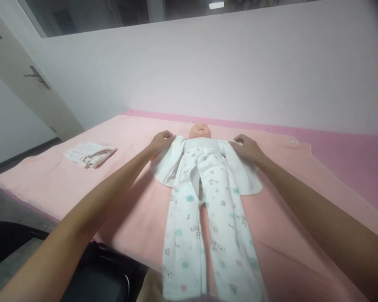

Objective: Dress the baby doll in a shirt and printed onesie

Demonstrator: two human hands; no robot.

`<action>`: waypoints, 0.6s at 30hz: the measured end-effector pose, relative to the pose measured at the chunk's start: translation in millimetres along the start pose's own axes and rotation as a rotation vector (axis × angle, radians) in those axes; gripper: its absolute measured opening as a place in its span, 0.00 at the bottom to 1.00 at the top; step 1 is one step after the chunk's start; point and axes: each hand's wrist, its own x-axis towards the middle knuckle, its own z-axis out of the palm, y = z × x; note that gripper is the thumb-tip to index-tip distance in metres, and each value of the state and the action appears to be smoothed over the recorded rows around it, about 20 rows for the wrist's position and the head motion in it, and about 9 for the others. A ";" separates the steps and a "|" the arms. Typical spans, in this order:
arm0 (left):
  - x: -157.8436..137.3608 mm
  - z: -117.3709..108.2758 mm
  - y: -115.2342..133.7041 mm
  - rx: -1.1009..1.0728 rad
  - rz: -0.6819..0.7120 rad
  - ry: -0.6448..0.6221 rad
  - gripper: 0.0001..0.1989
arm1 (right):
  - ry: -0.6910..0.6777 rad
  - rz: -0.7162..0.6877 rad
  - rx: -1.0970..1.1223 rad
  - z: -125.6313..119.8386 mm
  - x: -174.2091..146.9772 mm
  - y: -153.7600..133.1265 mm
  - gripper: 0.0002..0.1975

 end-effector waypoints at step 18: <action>-109.4 14.4 46.4 -0.097 0.201 -0.336 0.23 | -0.427 -0.232 0.002 -9.9 -82.6 -50.0 0.23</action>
